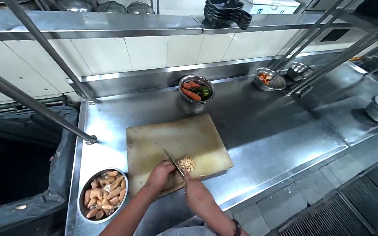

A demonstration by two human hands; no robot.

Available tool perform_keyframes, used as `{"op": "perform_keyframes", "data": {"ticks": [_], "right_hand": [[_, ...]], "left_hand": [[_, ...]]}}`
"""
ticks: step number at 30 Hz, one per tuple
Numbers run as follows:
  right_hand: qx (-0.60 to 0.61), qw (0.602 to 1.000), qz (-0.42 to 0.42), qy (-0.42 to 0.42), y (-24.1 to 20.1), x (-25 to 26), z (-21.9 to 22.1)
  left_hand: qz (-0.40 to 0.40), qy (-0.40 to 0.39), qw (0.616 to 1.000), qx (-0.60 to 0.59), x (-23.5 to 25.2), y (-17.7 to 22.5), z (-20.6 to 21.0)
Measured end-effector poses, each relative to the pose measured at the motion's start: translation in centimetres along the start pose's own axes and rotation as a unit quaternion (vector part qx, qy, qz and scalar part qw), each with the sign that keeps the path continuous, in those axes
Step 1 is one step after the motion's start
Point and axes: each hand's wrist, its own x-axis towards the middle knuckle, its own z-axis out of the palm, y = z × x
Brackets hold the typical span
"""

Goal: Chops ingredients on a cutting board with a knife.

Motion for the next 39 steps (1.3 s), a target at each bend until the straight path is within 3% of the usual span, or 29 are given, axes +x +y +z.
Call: {"op": "perform_keyframes", "data": {"ticks": [4,6,9,11,15,18,20,23,26,28,31,36,39], "right_hand": [[0.025,0.997,-0.027,0.06,0.0,3.0,2.7],[0.059,0.996,-0.054,0.041,0.4,3.6,1.7],[0.186,0.974,-0.113,0.058,4.0,3.7,1.7],[0.343,0.926,-0.118,0.102,7.6,3.5,3.4],[0.61,0.778,-0.022,0.15,12.2,1.7,8.5],[0.658,0.741,0.006,0.135,11.9,2.3,10.7],[0.632,0.766,-0.019,0.119,10.4,3.4,10.4],[0.525,0.843,-0.043,0.105,7.9,5.5,8.4],[0.319,0.943,-0.037,0.082,6.0,5.3,4.3],[0.194,0.98,-0.007,0.048,4.6,3.5,1.0],[0.1,0.994,0.027,0.025,3.2,1.6,-1.3],[0.044,0.995,0.051,0.079,1.6,2.7,1.2],[0.016,0.998,0.055,0.041,1.1,0.8,-1.2]], "left_hand": [[-0.004,-0.009,1.0,0.003,0.1,-0.1,0.0],[-0.008,-0.02,1.0,0.002,0.1,-0.1,-0.4],[-0.015,0.022,1.0,0.002,-0.6,0.0,0.3],[-0.035,0.065,0.997,0.007,-0.9,0.6,1.1],[-0.06,0.072,0.994,0.059,-0.2,2.0,3.2],[-0.057,0.028,0.995,0.081,1.5,3.1,3.8],[-0.05,0.006,0.996,0.08,2.3,3.4,3.7],[-0.04,-0.01,0.998,0.04,2.9,3.3,2.9],[-0.024,-0.013,1.0,0.014,3.4,2.8,1.8],[-0.03,-0.029,0.999,0.009,3.7,2.7,1.1],[-0.038,-0.036,0.999,-0.007,3.8,2.9,0.1],[-0.014,-0.02,0.999,-0.025,3.6,2.4,-0.1],[0.001,-0.016,1.0,-0.026,3.5,2.0,-0.1]]}}
